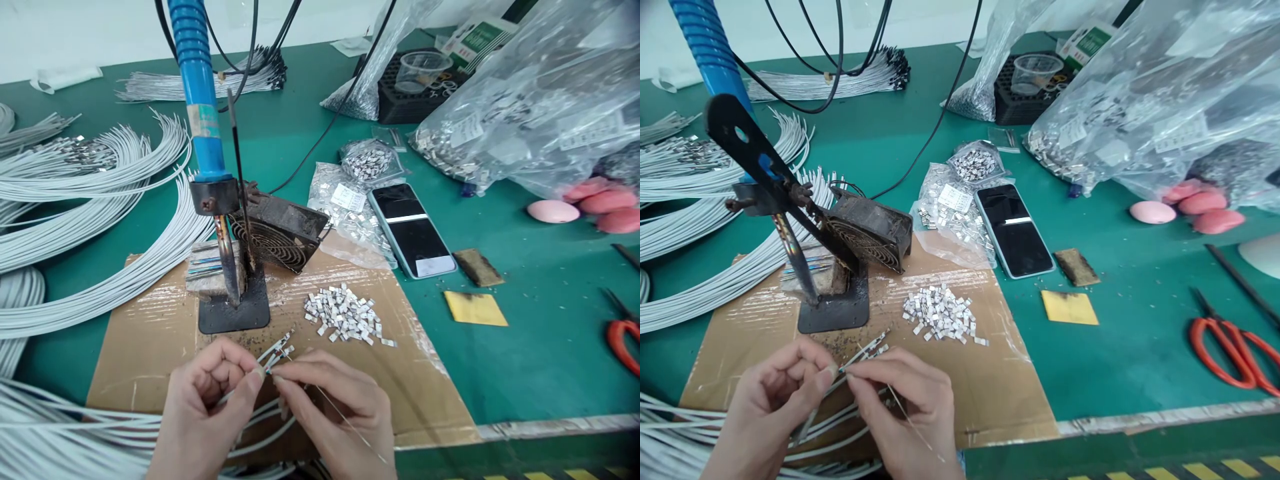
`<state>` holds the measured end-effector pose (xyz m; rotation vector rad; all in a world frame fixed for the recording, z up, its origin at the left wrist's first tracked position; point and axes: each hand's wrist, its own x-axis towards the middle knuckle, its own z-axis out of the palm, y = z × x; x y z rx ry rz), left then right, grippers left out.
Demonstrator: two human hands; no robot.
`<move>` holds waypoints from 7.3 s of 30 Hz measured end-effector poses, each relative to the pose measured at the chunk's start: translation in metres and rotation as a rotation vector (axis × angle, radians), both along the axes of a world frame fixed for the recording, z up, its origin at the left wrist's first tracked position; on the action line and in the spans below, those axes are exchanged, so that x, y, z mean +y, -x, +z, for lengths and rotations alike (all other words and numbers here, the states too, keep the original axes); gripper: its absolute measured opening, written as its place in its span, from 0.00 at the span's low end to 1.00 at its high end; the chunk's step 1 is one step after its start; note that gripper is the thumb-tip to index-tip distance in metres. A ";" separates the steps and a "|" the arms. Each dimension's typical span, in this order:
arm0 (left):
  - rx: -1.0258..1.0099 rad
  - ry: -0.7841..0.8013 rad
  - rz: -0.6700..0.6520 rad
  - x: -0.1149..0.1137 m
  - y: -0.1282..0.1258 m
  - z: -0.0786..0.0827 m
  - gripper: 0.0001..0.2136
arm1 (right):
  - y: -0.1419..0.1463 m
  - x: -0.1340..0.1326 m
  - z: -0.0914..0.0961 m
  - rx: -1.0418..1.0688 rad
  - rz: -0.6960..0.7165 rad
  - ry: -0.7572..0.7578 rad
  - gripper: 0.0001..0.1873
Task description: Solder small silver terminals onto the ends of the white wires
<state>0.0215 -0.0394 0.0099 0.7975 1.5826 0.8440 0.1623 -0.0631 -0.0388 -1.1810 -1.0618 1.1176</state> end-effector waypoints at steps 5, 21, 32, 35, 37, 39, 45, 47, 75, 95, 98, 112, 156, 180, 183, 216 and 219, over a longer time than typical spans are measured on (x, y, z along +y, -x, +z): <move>-0.010 -0.001 -0.015 0.000 0.001 -0.002 0.12 | -0.001 -0.001 -0.001 -0.024 0.005 -0.031 0.17; -0.062 0.052 -0.036 -0.003 0.006 -0.006 0.16 | -0.009 -0.001 -0.003 -0.551 -0.045 -0.580 0.15; -0.164 0.024 -0.125 -0.007 0.018 -0.029 0.18 | -0.002 -0.015 -0.013 -0.779 -0.127 -0.542 0.17; -0.157 0.002 -0.068 -0.005 0.019 -0.026 0.18 | -0.002 -0.011 -0.013 -0.669 -0.226 -0.515 0.20; -0.172 0.004 -0.036 -0.003 0.020 -0.022 0.19 | -0.003 -0.007 -0.011 -0.598 -0.319 -0.441 0.18; -0.178 0.014 -0.021 -0.001 0.020 -0.018 0.19 | -0.005 -0.001 -0.008 -0.507 -0.374 -0.310 0.16; -0.115 -0.008 0.006 0.003 0.009 -0.008 0.14 | -0.007 0.008 0.006 -0.076 -0.211 0.031 0.11; -0.083 -0.029 0.018 0.003 0.007 -0.008 0.12 | -0.005 0.010 0.011 0.000 -0.140 0.073 0.12; -0.013 -0.082 0.039 0.004 0.001 -0.005 0.07 | -0.005 0.020 0.014 0.046 0.067 0.170 0.12; 0.072 -0.159 0.091 0.019 0.006 -0.010 0.07 | 0.002 0.014 0.009 -0.270 -0.093 0.112 0.10; 0.094 -0.181 0.112 0.022 0.008 -0.011 0.08 | 0.001 0.019 0.013 -0.334 -0.026 0.076 0.13; 0.100 -0.185 0.169 0.034 0.011 -0.005 0.07 | 0.011 0.032 0.018 -0.181 0.009 0.054 0.12; 0.168 -0.396 -0.031 0.034 0.031 -0.017 0.08 | 0.021 0.038 0.028 -0.064 -0.062 0.091 0.13; 0.107 -0.346 0.075 0.036 0.020 -0.010 0.06 | 0.021 0.038 0.027 -0.048 -0.067 0.095 0.12; 0.067 -0.285 0.175 0.034 0.012 -0.007 0.05 | 0.020 0.038 0.027 -0.029 -0.050 0.109 0.13; 0.208 -0.299 0.188 0.027 0.004 -0.008 0.04 | 0.020 0.039 0.025 -0.055 -0.061 0.157 0.13; 0.197 -0.290 0.200 0.027 0.003 -0.007 0.04 | 0.021 0.039 0.024 -0.054 -0.068 0.157 0.13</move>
